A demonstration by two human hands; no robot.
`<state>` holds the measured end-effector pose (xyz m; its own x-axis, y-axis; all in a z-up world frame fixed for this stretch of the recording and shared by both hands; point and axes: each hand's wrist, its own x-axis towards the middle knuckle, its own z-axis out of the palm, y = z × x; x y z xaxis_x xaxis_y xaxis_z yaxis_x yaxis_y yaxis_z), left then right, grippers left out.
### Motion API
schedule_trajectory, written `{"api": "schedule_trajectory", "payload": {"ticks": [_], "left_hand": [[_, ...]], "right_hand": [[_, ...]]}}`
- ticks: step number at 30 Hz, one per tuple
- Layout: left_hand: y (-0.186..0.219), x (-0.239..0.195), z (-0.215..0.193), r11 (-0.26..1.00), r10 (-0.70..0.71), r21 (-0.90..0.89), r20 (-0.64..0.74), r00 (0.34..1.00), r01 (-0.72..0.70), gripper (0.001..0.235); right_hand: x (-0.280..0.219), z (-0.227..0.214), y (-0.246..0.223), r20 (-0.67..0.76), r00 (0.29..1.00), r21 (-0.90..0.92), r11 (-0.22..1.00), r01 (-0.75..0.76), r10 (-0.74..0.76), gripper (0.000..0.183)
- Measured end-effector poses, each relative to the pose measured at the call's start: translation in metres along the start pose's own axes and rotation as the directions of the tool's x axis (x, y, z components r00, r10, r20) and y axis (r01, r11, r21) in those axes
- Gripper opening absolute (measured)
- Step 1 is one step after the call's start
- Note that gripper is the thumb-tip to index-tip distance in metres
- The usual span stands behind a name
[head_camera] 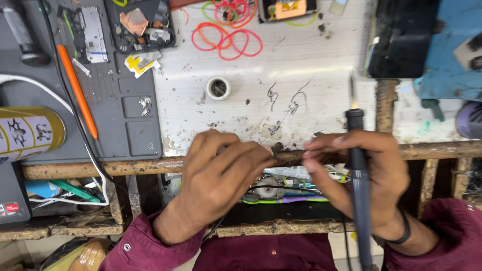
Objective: The person uses a soldering iron and tweezers to work on a small circuit board, applying solder and adjusting components. They also use a brush to clean the board and handle a small container of solder. The workspace is cluttered with tools and electronic parts.
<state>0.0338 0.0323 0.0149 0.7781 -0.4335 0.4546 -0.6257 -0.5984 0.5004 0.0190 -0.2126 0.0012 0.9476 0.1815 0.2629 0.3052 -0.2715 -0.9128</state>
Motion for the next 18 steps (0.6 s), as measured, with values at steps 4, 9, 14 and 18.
{"api": "schedule_trajectory", "payload": {"ticks": [4,9,14,18], "left_hand": [[-0.005,-0.006,0.003,0.997,-0.056,0.056,0.045,0.997,0.054,0.025],[-0.006,-0.008,0.001,0.996,-0.049,0.075,0.079,0.996,0.043,0.024],[-0.008,-0.012,-0.006,0.992,0.014,0.124,0.084,0.996,-0.024,0.023],[-0.01,-0.015,-0.003,0.991,0.053,0.115,0.113,0.992,-0.066,0.022]], "right_hand": [[0.008,-0.008,0.005,-0.023,1.0,-0.051,0.999,0.019,-0.02,0.037],[0.007,-0.021,0.005,0.058,0.998,-0.137,0.99,0.015,-0.007,0.041],[0.002,-0.021,0.008,0.018,0.996,-0.231,0.97,-0.078,0.084,0.047],[-0.001,-0.019,0.012,0.024,0.999,-0.156,0.987,-0.044,0.048,0.049]]}}
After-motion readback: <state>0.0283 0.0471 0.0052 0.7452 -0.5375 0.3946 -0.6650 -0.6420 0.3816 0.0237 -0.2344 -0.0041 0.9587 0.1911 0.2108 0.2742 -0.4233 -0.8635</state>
